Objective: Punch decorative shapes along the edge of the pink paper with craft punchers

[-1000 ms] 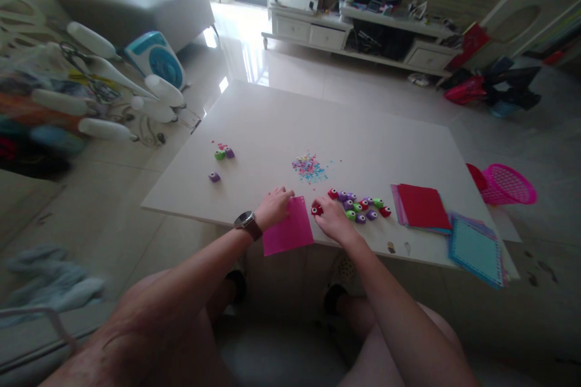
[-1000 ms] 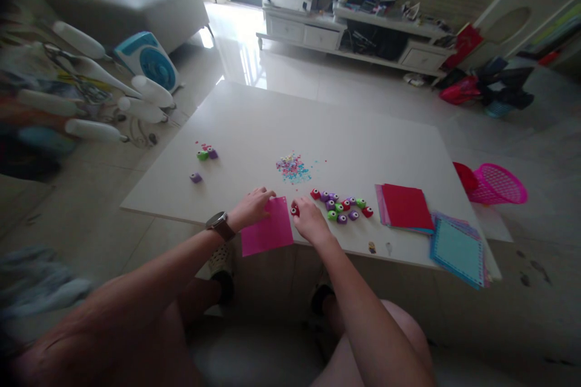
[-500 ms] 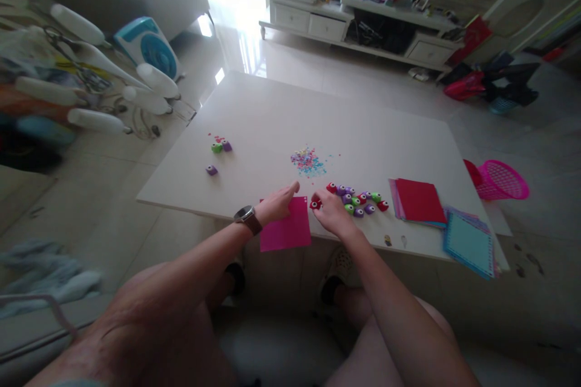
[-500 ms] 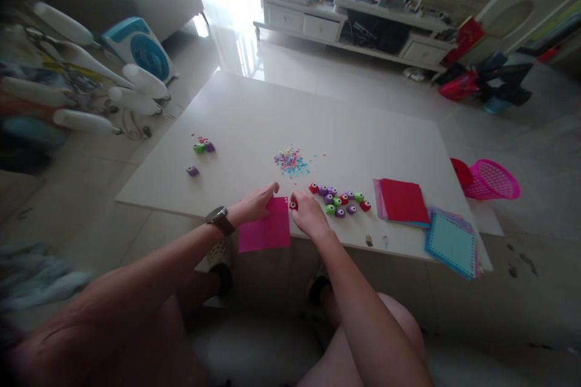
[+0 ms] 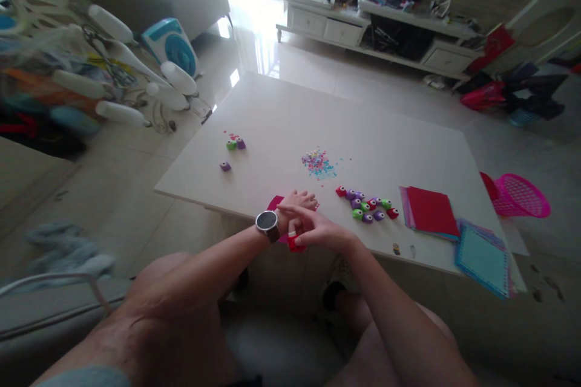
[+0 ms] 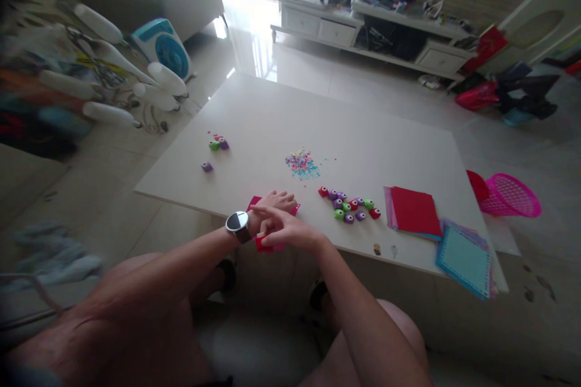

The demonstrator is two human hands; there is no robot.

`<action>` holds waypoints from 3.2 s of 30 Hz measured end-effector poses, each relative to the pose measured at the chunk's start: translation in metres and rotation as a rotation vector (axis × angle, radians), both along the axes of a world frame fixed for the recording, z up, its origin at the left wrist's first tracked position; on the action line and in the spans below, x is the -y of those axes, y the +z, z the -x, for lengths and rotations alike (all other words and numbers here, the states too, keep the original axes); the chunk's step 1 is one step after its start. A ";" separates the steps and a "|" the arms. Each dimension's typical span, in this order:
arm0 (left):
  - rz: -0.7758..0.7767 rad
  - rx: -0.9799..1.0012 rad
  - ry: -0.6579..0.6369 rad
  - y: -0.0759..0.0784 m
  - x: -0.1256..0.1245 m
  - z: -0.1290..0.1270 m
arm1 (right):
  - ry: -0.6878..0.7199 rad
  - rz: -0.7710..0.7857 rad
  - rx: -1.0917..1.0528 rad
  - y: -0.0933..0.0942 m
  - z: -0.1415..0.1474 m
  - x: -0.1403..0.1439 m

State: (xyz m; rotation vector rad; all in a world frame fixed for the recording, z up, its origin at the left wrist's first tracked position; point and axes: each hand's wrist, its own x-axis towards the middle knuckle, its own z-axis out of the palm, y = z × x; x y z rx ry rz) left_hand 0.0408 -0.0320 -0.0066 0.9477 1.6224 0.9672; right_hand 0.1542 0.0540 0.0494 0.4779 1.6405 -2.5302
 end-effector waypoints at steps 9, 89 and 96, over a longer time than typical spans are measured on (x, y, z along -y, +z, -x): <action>0.737 -1.065 0.827 0.005 -0.039 -0.090 | 0.060 0.089 -0.068 -0.005 0.012 0.000; -0.288 -0.740 -0.697 0.005 -0.059 0.070 | -0.466 -1.251 0.480 -0.058 -0.027 -0.046; -0.303 -0.734 -0.690 0.002 -0.060 0.070 | -0.473 -1.258 0.457 -0.060 -0.028 -0.047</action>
